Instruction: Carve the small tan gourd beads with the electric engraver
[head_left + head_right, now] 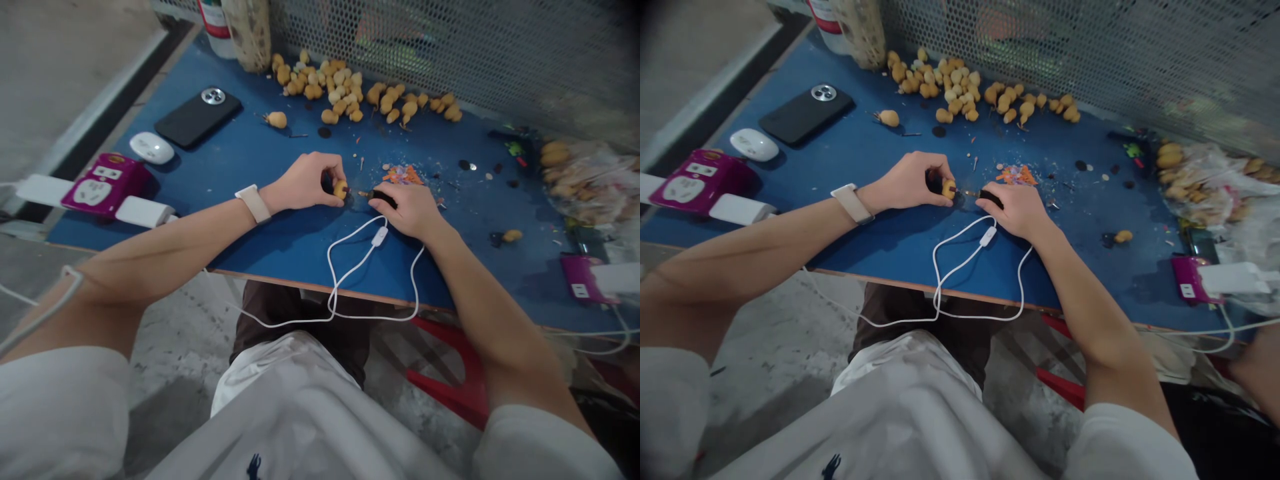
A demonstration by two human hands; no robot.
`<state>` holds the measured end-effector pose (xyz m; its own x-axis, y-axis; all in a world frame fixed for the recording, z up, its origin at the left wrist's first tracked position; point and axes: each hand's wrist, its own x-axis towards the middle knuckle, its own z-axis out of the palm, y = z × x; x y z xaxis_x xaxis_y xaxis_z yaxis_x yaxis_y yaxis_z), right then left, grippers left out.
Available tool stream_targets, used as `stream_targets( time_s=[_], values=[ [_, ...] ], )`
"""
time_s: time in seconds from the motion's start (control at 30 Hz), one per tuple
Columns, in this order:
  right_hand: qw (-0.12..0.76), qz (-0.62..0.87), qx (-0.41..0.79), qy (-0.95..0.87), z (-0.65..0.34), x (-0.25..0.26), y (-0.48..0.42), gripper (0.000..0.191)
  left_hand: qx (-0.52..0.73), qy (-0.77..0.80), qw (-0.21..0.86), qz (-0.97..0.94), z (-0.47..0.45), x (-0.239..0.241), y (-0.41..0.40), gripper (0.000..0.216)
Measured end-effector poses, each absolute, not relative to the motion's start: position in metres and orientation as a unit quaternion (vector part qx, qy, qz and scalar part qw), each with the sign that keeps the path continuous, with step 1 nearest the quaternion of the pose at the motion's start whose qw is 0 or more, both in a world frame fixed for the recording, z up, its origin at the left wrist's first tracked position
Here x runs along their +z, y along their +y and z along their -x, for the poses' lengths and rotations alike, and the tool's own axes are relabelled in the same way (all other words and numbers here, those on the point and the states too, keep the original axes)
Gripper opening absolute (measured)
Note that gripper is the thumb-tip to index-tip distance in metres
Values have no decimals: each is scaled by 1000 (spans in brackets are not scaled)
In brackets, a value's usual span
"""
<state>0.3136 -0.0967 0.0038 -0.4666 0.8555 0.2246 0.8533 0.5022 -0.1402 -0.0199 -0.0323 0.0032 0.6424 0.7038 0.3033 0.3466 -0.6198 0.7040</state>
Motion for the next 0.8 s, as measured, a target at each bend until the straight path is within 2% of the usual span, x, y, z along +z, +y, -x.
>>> stream_targets(
  time_s=[0.27,0.57,0.8],
  values=[
    [134,502,6,-854,-314,2,-96,81,282,316,306,-853,18,4,-33,36],
    [126,505,5,-854,-313,7,-97,100,271,325,300,-855,18,4,-33,37],
    [132,507,8,-852,-312,6,-97,100,279,320,304,-853,18,3,-32,38]
  ],
)
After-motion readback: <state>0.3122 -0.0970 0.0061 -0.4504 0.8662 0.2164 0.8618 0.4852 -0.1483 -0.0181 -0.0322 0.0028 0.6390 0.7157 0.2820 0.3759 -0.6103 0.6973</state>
